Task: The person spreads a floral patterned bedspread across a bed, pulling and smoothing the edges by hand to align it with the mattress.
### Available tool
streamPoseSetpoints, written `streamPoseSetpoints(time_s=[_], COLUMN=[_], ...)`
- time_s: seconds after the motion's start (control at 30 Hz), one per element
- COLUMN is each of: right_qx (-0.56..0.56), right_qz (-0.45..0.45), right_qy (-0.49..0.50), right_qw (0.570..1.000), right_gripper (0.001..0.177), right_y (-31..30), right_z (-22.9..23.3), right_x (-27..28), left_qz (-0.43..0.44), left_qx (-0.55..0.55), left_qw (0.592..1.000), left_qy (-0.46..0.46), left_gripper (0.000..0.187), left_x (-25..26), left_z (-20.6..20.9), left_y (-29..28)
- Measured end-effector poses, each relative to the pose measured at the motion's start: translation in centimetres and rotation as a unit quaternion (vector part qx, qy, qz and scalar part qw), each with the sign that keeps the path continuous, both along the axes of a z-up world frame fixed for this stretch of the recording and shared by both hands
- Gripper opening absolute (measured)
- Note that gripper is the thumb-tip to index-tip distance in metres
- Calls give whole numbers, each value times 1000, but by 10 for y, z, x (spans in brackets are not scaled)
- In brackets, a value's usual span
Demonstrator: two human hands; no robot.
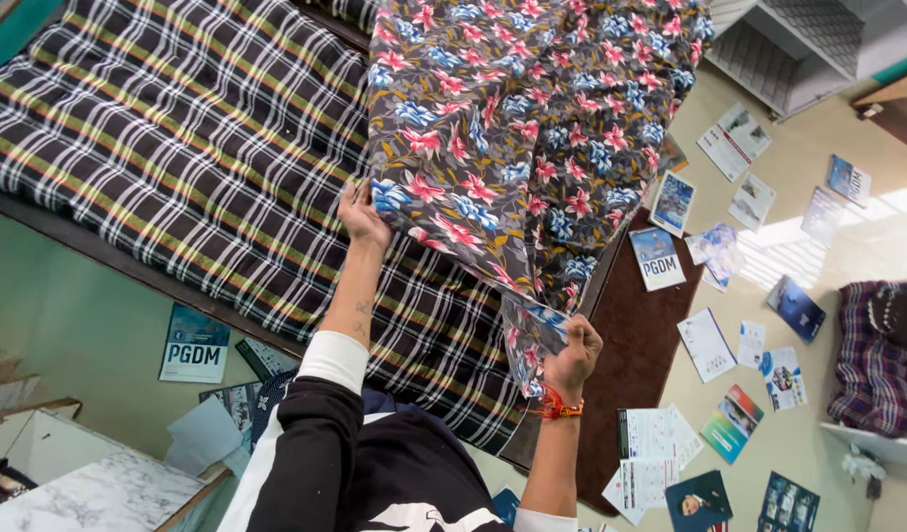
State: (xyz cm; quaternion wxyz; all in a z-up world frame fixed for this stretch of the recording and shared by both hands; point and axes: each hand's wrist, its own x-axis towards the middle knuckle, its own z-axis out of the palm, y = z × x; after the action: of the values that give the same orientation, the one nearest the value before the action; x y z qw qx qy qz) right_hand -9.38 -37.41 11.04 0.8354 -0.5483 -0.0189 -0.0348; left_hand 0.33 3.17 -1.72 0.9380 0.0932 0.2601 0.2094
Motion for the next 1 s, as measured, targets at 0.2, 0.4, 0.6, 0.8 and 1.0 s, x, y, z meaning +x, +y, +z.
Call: streamPoseSetpoints(time_s=[0.2, 0.4, 0.6, 0.8, 1.0], right_qx=[62, -111, -504, -442, -538], right_qz=[48, 67, 460, 493, 412], right_qy=[-43, -66, 145, 12, -151], right_qw=[996, 989, 716, 749, 720], right_gripper=[55, 51, 30, 23, 59], right_y=[-22, -58, 98, 197, 254], right_z=[1, -10, -130, -122, -84], right_x=[8, 15, -54, -85, -38], left_qz=[102, 194, 269, 207, -103], left_qx=[159, 178, 354, 243, -136], left_qw=[982, 965, 895, 928, 985], left_qy=[17, 1, 33, 194, 5], left_gripper=[58, 50, 33, 42, 27], left_x=[10, -34, -152, -190, -204], left_z=[28, 85, 78, 20, -46], left_y=[70, 164, 255, 158, -17])
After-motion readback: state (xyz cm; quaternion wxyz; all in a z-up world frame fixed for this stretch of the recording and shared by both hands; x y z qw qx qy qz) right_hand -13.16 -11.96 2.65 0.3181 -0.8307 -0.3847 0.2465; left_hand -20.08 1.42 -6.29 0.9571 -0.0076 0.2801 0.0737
